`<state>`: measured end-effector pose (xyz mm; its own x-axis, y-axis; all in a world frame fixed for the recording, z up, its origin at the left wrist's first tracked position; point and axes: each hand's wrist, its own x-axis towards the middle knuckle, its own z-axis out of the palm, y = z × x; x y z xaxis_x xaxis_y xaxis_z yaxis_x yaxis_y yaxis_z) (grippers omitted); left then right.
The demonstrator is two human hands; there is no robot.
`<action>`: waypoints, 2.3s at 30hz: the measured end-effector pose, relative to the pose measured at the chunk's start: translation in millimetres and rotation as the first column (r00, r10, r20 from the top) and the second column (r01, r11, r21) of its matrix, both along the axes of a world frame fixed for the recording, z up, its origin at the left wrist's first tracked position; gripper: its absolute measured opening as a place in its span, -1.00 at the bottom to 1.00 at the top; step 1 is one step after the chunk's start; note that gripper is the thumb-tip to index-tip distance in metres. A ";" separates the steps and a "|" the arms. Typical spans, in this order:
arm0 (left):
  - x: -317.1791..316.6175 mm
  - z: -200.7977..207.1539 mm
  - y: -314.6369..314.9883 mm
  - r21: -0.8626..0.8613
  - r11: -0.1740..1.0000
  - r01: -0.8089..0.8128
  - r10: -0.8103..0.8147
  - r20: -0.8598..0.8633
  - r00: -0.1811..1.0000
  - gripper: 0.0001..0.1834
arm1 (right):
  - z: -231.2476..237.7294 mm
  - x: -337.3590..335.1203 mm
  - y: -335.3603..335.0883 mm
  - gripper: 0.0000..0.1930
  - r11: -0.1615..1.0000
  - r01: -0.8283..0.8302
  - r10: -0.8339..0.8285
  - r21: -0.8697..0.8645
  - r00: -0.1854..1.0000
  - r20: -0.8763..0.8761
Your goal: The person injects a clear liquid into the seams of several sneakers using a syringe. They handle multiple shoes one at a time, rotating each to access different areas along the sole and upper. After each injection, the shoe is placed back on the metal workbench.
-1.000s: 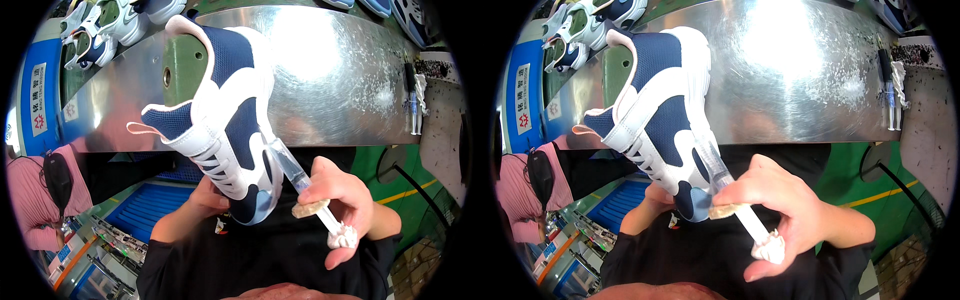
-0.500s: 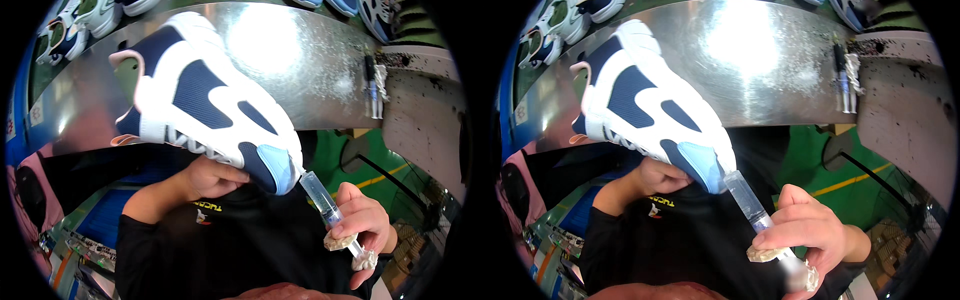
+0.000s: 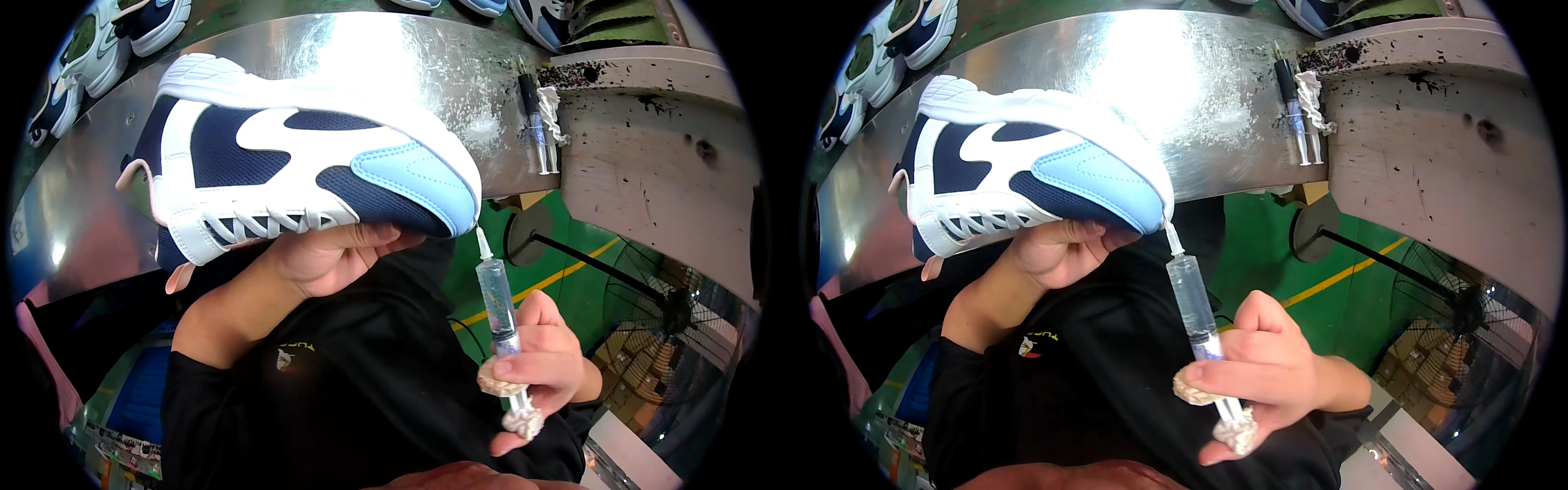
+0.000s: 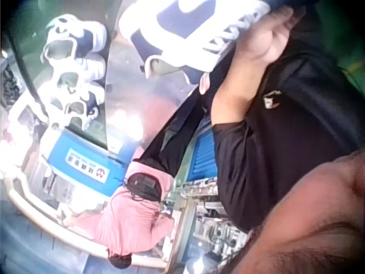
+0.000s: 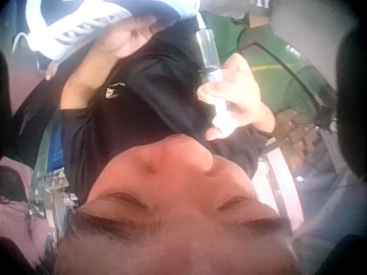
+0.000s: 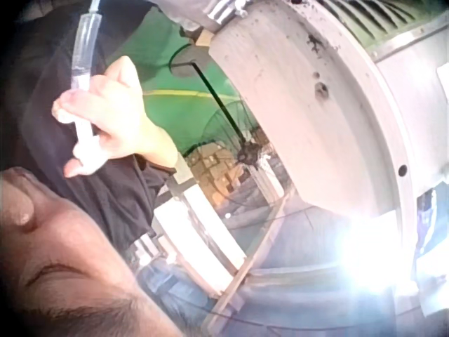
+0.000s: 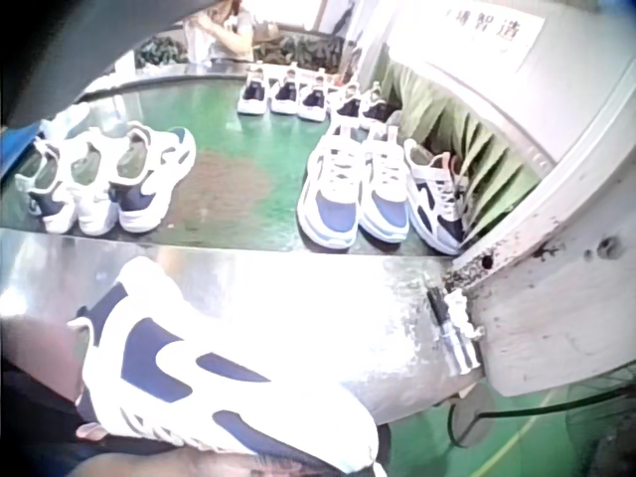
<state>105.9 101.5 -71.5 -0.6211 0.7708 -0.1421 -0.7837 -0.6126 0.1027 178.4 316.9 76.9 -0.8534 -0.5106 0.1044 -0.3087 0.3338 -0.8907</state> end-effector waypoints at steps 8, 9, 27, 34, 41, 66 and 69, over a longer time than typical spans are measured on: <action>-9.2 18.0 6.6 -0.026 1.000 -0.012 0.013 0.034 0.999 -0.68 | -25.6 1.8 -20.9 -0.60 0.948 0.076 0.048 0.309 0.926 -0.375; -9.8 20.2 6.8 -0.044 0.999 -0.005 0.007 0.035 0.999 -0.69 | -29.4 2.0 -22.0 -0.60 0.943 0.085 0.056 0.321 0.912 -0.406; 11.9 15.4 -30.4 0.037 0.997 -0.072 0.067 0.125 0.990 -0.47 | -56.5 -0.7 -14.3 -0.44 0.930 0.237 -0.030 0.282 0.812 -0.582; 52.6 42.6 -133.3 -0.536 0.809 -0.243 0.250 -0.061 0.966 -0.11 | -110.0 -39.8 0.1 -0.23 0.952 0.216 -0.089 0.218 0.874 -0.478; -79.7 30.6 -91.9 -0.625 0.688 -0.370 0.161 -0.366 0.917 -0.32 | -100.5 -48.5 9.2 -0.25 0.932 0.140 0.000 0.334 0.922 -0.388; -268.7 -3.1 -164.9 -0.479 -0.095 -0.873 -0.063 -0.872 0.485 -0.25 | -37.3 -64.3 58.4 -0.42 0.515 -0.123 0.230 0.848 0.973 0.001; -242.4 24.1 -167.8 -0.555 -0.021 -0.832 0.088 -0.830 0.551 -0.36 | -51.2 -62.1 67.2 -0.37 0.646 -0.033 0.112 0.763 0.992 -0.052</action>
